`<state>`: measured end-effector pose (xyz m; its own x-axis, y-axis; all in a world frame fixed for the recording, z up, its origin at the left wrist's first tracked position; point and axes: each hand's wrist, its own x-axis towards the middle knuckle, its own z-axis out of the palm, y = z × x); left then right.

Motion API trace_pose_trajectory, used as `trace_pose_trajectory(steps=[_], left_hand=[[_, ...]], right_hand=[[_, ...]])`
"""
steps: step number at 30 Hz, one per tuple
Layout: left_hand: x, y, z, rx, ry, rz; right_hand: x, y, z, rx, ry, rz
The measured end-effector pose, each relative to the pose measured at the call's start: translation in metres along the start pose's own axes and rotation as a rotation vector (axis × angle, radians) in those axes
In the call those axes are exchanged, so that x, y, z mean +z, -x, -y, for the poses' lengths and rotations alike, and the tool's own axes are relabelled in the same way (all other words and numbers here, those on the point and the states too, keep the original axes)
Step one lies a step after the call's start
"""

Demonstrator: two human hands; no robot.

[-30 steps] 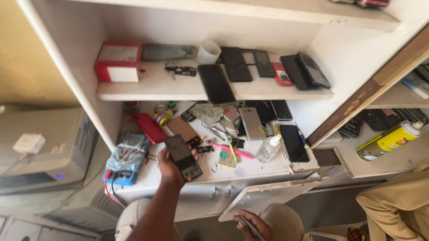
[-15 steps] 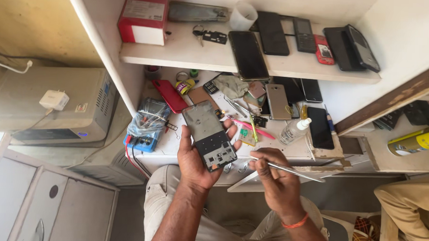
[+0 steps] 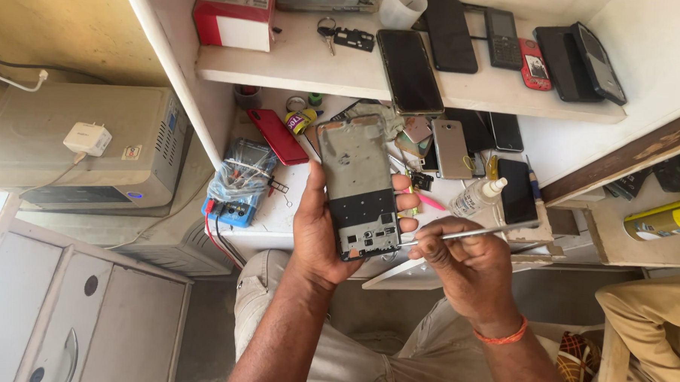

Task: The person holds a disassembled smartphone and uses a small screwdriver and tweezers to work on its internal components, prying and adjusting parts on the exposed board and chassis. They continue manipulating the phone's internals with the tools throughout the clip.

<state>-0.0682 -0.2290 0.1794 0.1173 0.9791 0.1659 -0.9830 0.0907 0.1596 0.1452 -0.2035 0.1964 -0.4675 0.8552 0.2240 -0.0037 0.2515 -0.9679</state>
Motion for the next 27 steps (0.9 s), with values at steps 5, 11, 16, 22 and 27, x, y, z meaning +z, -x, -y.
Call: trace_pose_trajectory(steps=[5, 11, 16, 22, 27], left_hand=[[0.013, 0.007, 0.000, -0.043, -0.066, 0.081], [0.018, 0.002, 0.009, -0.090, -0.034, 0.092], [0.018, -0.011, 0.028, -0.080, 0.066, 0.156], [0.016, -0.024, 0.047, 0.009, 0.288, 0.095], [0.015, -0.026, 0.055, -0.047, 0.428, 0.234]], right_hand=[[-0.003, 0.002, 0.008, 0.004, 0.055, 0.044], [-0.019, 0.007, 0.006, -0.052, 0.030, 0.108], [-0.011, 0.009, 0.006, -0.055, -0.024, 0.099], [0.007, 0.006, 0.020, -0.267, 0.018, 0.146], [0.010, 0.011, 0.023, -0.233, 0.018, 0.078]])
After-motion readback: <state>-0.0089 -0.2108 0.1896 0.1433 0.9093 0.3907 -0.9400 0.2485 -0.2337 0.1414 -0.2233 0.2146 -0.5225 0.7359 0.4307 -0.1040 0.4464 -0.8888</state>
